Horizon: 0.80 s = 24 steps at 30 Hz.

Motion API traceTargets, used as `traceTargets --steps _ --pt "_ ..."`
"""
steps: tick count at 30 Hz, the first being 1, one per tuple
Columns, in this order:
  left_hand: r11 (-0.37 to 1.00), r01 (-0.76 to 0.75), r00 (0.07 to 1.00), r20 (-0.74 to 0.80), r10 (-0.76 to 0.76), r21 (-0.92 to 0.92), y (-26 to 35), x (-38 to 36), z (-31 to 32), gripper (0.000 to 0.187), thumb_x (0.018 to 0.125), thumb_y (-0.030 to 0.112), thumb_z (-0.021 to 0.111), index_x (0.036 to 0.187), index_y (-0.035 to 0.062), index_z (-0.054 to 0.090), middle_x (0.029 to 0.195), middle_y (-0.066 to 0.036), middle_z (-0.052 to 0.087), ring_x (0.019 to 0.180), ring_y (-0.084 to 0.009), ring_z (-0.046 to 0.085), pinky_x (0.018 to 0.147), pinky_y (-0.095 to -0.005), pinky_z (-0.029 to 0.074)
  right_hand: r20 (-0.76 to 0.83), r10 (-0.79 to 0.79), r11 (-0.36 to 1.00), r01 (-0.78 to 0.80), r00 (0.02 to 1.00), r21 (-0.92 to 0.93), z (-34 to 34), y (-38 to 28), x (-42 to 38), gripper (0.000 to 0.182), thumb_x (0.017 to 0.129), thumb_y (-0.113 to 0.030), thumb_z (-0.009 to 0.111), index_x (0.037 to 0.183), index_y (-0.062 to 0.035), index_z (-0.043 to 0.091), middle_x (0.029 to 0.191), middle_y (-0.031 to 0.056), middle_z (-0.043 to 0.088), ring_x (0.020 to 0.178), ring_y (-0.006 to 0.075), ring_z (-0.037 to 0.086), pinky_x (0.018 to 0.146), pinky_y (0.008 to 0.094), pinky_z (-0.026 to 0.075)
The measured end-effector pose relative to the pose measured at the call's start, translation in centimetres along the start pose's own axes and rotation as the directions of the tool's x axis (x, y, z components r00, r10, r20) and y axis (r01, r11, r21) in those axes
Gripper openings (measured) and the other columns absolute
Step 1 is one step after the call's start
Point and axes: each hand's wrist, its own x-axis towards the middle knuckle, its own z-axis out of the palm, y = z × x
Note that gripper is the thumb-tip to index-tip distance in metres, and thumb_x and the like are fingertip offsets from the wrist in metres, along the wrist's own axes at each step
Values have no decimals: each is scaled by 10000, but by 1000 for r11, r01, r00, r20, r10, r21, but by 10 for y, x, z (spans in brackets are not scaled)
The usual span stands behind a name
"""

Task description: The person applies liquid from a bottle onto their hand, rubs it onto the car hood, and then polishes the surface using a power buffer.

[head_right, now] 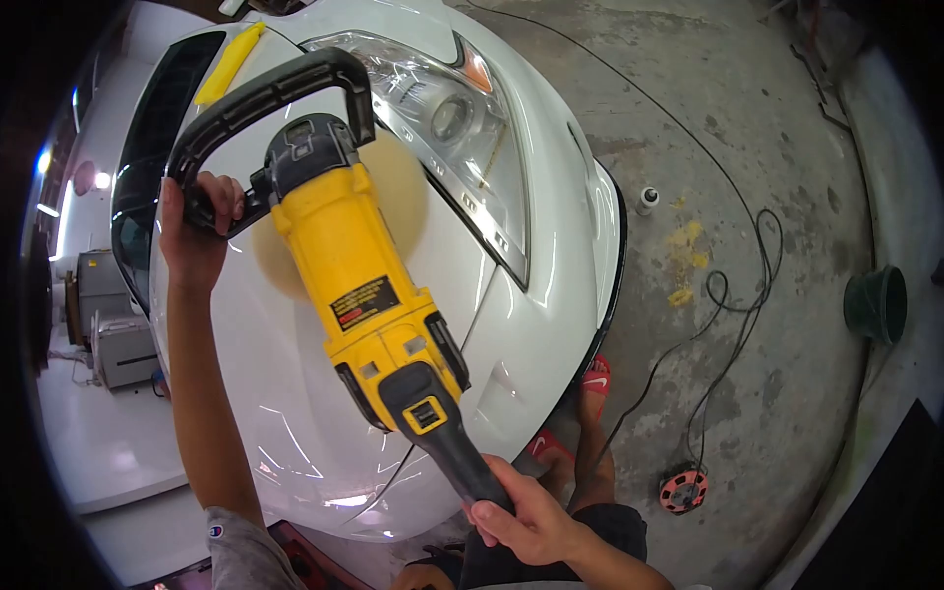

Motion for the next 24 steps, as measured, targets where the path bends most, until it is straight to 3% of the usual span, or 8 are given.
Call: traceTargets --steps 6,8,12,17,19,20,21,24 --pt "996 59 997 48 -62 66 -8 -38 41 610 901 593 529 722 13 593 711 -67 577 651 -125 504 655 -262 380 -118 39 995 -28 992 98 1 58 -50 422 948 -176 596 1275 29 426 854 32 542 670 72 509 612 225 430" --pt "996 69 997 29 -70 55 -11 -54 55 590 838 589 635 720 11 622 734 -57 610 623 -97 512 619 -240 393 -210 -9 994 -15 978 -112 5 73 -60 391 879 -122 690 1195 -7 490 834 10 558 693 70 528 638 232 438" --pt "989 146 989 -19 -145 39 -11 -90 67 693 704 668 726 773 -15 627 729 -49 609 631 -105 536 584 -240 409 -266 0 984 -48 964 -172 6 108 -76 390 831 -95 741 1156 -34 534 799 -15 562 708 62 530 654 234 436" --pt "988 149 981 -123 -152 -36 -16 -150 33 843 628 744 737 852 -60 622 710 -82 600 637 -147 562 574 -263 413 -193 -37 893 -55 980 -446 7 118 -73 454 844 -159 724 1223 -1 530 835 76 644 723 161 633 662 288 482" --pt "984 79 970 -216 -112 -157 -25 -187 1 763 726 731 660 923 -7 642 832 -96 602 773 -199 564 627 -303 413 -153 -43 893 -31 987 -450 7 116 -62 474 848 -172 717 1243 -1 519 846 102 654 732 197 653 666 305 490" --pt "995 37 998 -49 -42 -90 -22 -195 -19 741 784 728 586 1001 21 640 897 -103 596 840 -210 531 707 -327 398 -111 -47 887 -10 993 -462 7 114 -56 494 853 -186 711 1263 0 508 857 128 663 741 233 673 671 323 499" --pt "998 31 987 -157 -38 -51 -13 -198 -14 737 800 750 540 928 26 581 837 -65 475 819 -217 411 738 -336 332 -112 -42 891 -13 993 -453 5 109 -48 494 853 -186 711 1263 0 508 857 128 663 741 233 673 671 323 499" --pt "989 -27 989 -138 48 145 13 -189 -21 695 874 703 461 916 18 563 838 -74 462 787 -212 403 734 -332 328 -7 20 863 -21 1000 -504 -4 84 -23 492 860 -191 706 1273 -16 504 841 135 661 732 255 674 668 333 500"
